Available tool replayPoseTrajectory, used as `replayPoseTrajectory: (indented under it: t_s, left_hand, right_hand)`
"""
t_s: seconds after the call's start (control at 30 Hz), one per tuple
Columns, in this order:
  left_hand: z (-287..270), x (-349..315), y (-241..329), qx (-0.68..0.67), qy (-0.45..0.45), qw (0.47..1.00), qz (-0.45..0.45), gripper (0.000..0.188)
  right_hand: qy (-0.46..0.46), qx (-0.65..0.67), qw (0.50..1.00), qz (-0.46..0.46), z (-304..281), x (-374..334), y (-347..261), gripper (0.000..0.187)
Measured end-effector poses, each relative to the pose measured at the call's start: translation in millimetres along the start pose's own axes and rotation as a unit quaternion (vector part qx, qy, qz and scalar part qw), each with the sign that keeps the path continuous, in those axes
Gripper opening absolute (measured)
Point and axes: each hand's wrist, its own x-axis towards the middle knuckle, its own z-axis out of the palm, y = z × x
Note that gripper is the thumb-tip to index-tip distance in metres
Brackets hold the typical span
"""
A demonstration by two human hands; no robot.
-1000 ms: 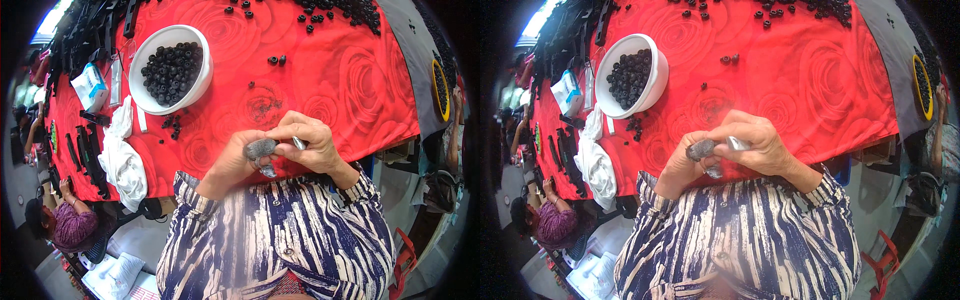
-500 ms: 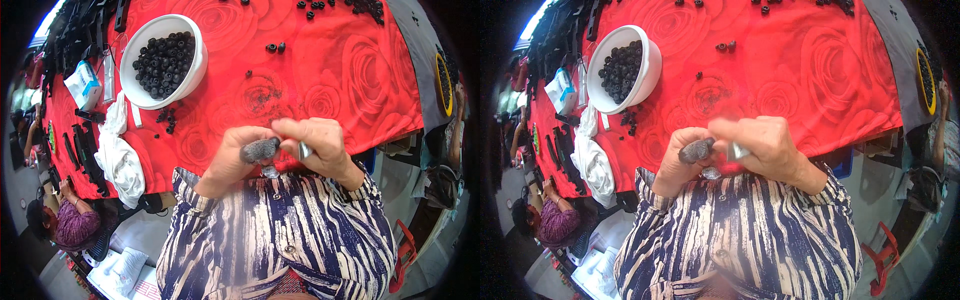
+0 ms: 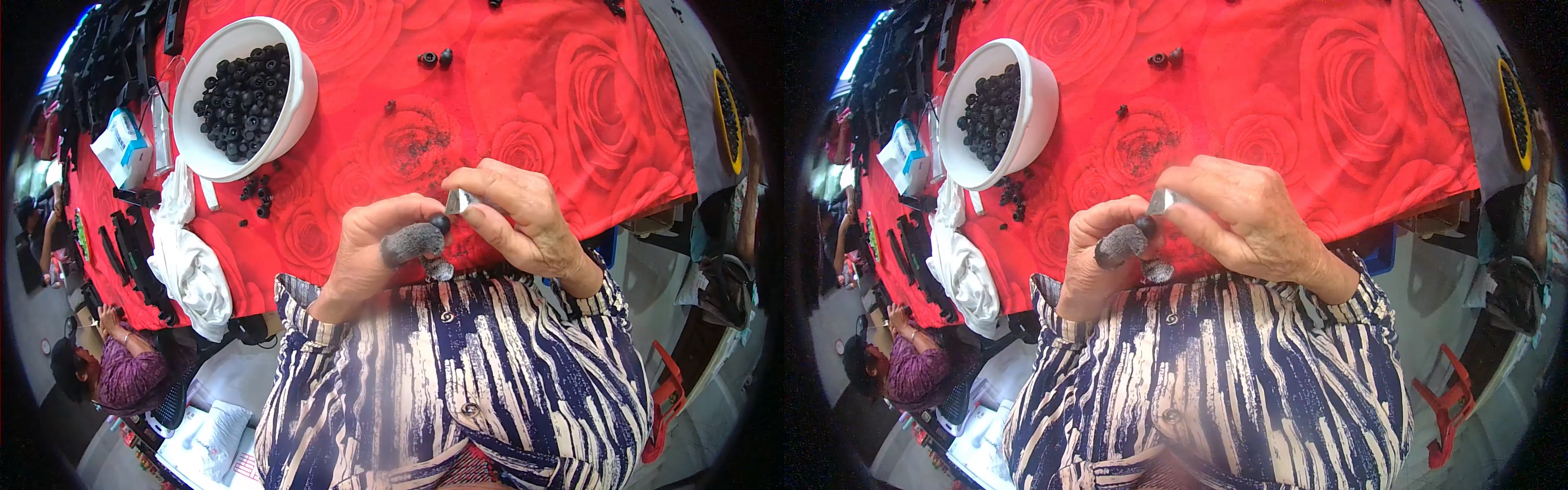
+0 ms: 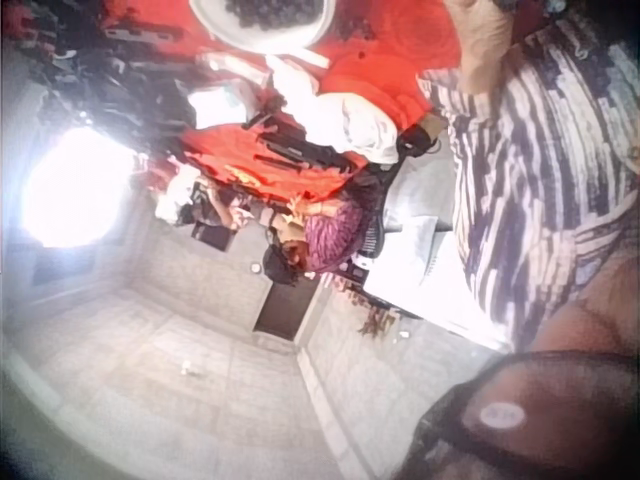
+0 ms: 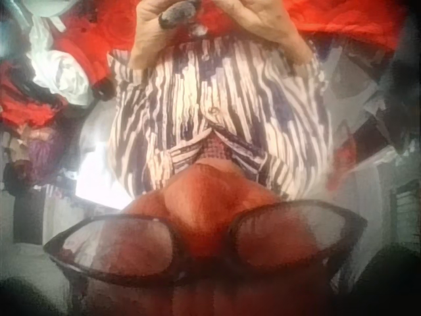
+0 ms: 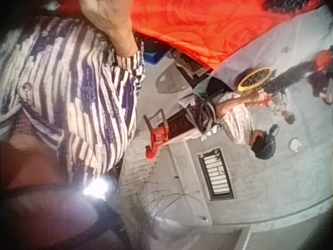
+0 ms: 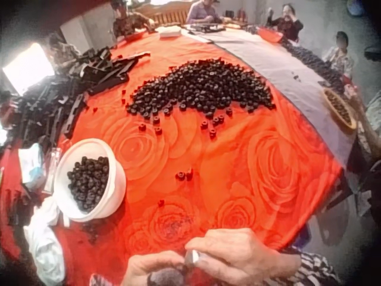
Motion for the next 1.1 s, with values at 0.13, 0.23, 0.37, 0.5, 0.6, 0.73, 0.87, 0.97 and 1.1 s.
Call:
replayPoseTrajectory:
  t_s: [0.13, 0.23, 0.37, 0.5, 0.6, 0.73, 0.87, 0.97, 1.1]
  left_hand:
    - [-2, -1, -2, 0.013, 0.027, 1.000, 0.003, 0.019]
    - [-5, -2, -4, 0.006, 0.030, 1.000, -0.003, 0.021]
    - [-5, -1, -6, 0.013, 0.029, 0.999, 0.002, 0.021]
    - [-4, 1, -4, -0.001, 0.028, 1.000, -0.001, 0.022]
    - [-6, 2, -5, 0.002, 0.015, 1.000, 0.001, 0.023]
    - [-7, 3, -5, 0.012, 0.017, 1.000, 0.001, 0.024]
    - [-6, 3, -6, -0.001, 0.022, 1.000, -0.001, 0.025]
    - [-7, 2, -6, -0.010, 0.013, 1.000, -0.003, 0.025]
    - [-6, 2, -5, -0.015, 0.021, 1.000, -0.012, 0.024]
  right_hand:
    - [0.005, -0.002, 1.000, -0.007, 4, 0, 6, 0.014]
    - [0.005, -0.012, 1.000, -0.013, 4, 0, 8, 0.014]
    - [0.005, -0.009, 1.000, -0.021, 4, 1, 10, 0.014]
    - [-0.023, -0.008, 1.000, -0.014, 1, 2, 11, 0.015]
    - [-0.019, -0.003, 1.000, -0.016, 1, 3, 12, 0.015]
    - [-0.020, -0.005, 1.000, -0.002, 1, 3, 15, 0.015]
    - [-0.025, 0.007, 1.000, -0.007, 1, 4, 16, 0.016]
    - [-0.034, 0.017, 0.999, 0.004, 0, 5, 15, 0.016]
    - [-0.043, 0.021, 0.999, 0.011, -1, 5, 16, 0.016]
